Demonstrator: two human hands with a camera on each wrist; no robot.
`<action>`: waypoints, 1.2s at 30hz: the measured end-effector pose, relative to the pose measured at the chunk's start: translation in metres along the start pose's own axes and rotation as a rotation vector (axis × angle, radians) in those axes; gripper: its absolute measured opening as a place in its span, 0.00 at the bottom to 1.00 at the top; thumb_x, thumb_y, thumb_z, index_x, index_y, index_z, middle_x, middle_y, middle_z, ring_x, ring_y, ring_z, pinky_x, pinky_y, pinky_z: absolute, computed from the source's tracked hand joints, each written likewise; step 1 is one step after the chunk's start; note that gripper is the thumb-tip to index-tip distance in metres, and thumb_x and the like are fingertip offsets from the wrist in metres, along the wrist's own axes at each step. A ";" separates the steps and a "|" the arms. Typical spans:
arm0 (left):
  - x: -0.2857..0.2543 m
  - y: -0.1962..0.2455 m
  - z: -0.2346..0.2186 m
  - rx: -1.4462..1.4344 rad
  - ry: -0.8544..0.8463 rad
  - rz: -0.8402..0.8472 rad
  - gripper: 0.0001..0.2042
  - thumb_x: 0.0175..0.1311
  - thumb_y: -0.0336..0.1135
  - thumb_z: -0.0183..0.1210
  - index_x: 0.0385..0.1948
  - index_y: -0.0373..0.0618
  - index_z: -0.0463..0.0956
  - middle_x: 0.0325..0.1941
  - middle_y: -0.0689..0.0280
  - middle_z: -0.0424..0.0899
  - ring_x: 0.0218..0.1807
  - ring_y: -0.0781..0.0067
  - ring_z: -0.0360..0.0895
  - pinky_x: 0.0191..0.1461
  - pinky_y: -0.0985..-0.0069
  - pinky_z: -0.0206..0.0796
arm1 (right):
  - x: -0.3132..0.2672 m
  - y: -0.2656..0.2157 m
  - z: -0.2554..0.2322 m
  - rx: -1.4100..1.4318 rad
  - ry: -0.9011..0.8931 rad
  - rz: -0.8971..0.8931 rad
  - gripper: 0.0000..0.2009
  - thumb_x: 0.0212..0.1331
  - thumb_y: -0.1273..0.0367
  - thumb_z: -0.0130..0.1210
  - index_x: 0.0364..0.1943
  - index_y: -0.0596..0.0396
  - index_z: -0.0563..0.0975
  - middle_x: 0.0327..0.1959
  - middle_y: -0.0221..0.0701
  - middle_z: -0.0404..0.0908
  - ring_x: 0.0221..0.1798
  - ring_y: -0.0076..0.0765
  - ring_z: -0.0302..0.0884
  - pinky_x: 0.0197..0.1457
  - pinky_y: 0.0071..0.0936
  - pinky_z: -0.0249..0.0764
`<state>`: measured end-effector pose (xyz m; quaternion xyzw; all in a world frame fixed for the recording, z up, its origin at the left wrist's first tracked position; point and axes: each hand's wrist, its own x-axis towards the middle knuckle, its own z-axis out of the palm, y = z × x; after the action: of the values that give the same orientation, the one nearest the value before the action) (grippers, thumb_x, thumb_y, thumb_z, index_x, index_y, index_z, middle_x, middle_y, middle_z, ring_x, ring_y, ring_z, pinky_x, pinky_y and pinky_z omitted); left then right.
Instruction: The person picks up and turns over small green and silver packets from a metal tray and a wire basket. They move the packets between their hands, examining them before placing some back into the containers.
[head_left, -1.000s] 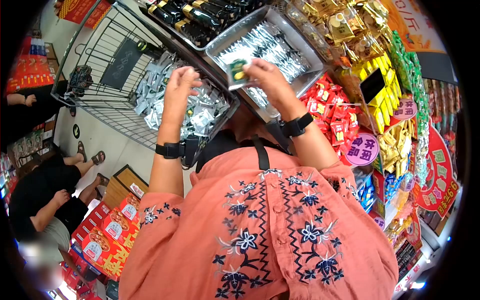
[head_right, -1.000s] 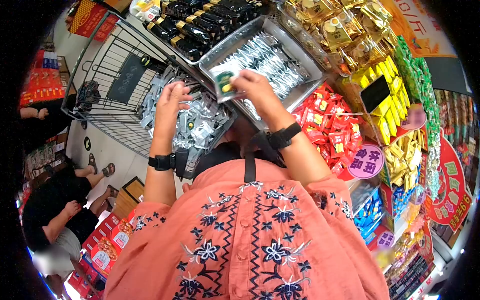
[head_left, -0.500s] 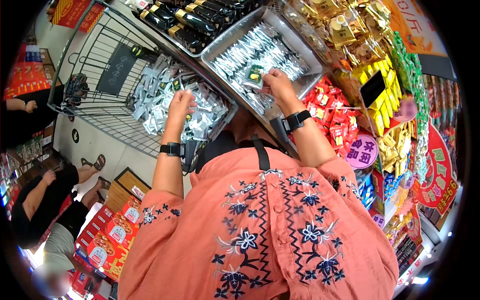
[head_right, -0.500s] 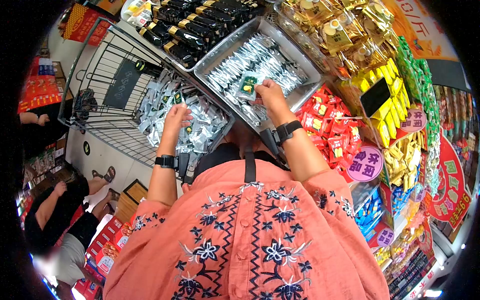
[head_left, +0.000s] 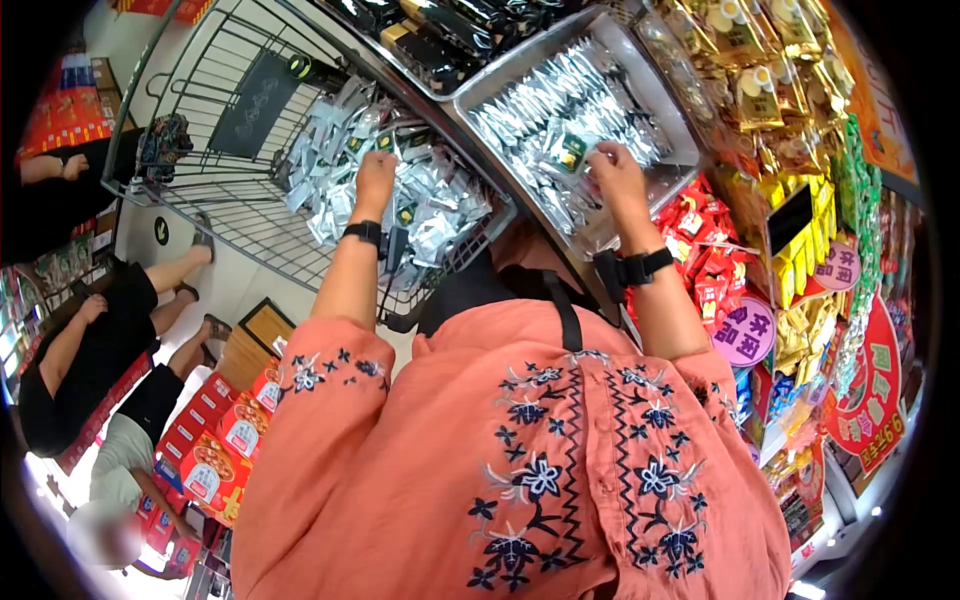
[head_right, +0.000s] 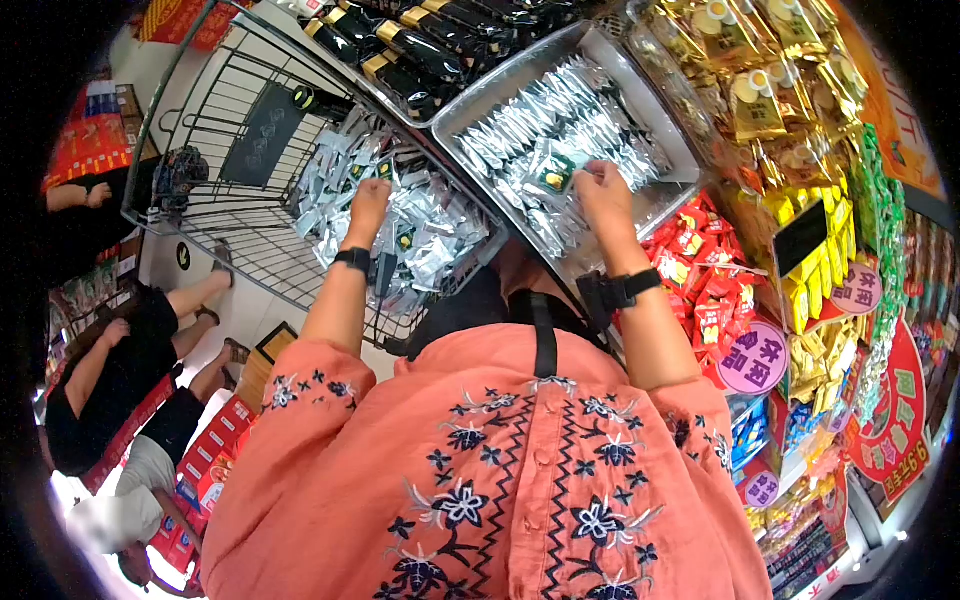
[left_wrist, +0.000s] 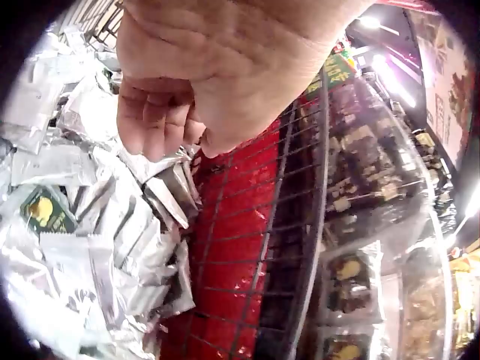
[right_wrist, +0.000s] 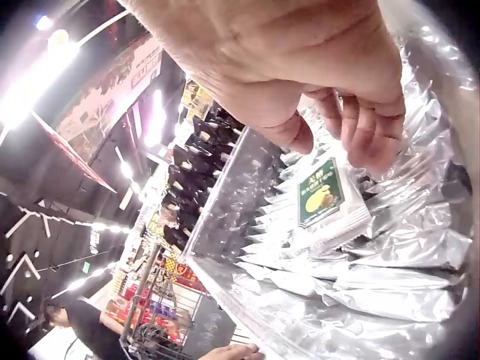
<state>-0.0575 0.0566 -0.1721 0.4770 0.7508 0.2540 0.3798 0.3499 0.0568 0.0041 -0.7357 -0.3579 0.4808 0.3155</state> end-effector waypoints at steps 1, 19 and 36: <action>0.008 0.001 -0.003 0.088 -0.005 0.011 0.18 0.62 0.44 0.57 0.40 0.33 0.77 0.42 0.46 0.83 0.43 0.46 0.81 0.49 0.58 0.71 | -0.007 -0.013 0.000 0.045 0.004 -0.003 0.16 0.60 0.65 0.58 0.48 0.61 0.75 0.35 0.31 0.79 0.31 0.23 0.75 0.30 0.22 0.72; 0.049 0.055 0.001 0.538 -0.207 -0.391 0.28 0.54 0.49 0.66 0.49 0.34 0.76 0.54 0.47 0.81 0.57 0.48 0.78 0.60 0.59 0.69 | -0.072 -0.106 0.084 0.182 -0.474 -0.083 0.08 0.69 0.69 0.49 0.45 0.57 0.76 0.31 0.25 0.79 0.32 0.17 0.74 0.37 0.18 0.73; -0.078 0.107 -0.079 -0.758 -0.184 -0.271 0.32 0.64 0.37 0.55 0.68 0.39 0.54 0.47 0.61 0.80 0.36 0.72 0.78 0.33 0.78 0.67 | -0.077 -0.085 0.112 -0.058 -0.581 -0.543 0.15 0.60 0.75 0.53 0.52 0.58 0.74 0.45 0.35 0.79 0.42 0.29 0.79 0.46 0.24 0.75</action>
<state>-0.0460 0.0284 -0.0207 0.2209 0.6230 0.4165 0.6242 0.2053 0.0525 0.0717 -0.4562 -0.6272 0.5576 0.2959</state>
